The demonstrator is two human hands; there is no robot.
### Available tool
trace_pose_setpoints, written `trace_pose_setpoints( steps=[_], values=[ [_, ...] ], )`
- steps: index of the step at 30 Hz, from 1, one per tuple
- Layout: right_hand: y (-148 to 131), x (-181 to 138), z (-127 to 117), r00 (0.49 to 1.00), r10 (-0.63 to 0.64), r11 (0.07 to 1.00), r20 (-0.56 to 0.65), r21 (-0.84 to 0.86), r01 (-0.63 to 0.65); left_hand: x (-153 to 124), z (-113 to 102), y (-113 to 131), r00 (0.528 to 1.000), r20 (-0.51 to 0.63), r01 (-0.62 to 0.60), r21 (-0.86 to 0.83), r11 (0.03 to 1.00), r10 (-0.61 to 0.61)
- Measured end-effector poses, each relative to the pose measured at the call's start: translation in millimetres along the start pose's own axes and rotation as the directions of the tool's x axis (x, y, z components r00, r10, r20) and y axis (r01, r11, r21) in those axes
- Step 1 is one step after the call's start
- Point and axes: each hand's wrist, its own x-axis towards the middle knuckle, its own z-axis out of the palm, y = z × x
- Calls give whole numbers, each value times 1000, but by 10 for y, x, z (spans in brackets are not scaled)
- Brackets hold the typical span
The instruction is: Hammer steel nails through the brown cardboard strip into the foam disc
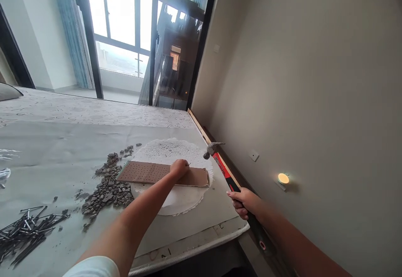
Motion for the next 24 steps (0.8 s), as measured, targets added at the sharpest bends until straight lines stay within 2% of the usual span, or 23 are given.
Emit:
trace_pose_setpoints(
  steps=[4, 7, 16, 20, 24],
  values=[
    [24, 31, -18, 1000, -3, 1000, 5, 25, 3, -39, -91, -126, 997, -35, -68, -61, 996, 66],
    [6, 89, 13, 999, -8, 1000, 42, 21, 7, -86, -121, -169, 997, -38, -69, -64, 996, 67],
    [-175, 177, 213, 995, 7, 998, 96, -57, -2, -145, -6, -167, 995, -87, -48, -4, 999, 48],
    [-284, 134, 247, 997, -30, 996, 76, -78, 36, -162, 2, -157, 995, -84, -46, 8, 999, 47],
    [-260, 225, 306, 996, -50, 992, 78, -109, 58, -179, -1, -145, 994, -99, -38, 12, 999, 39]
  ],
)
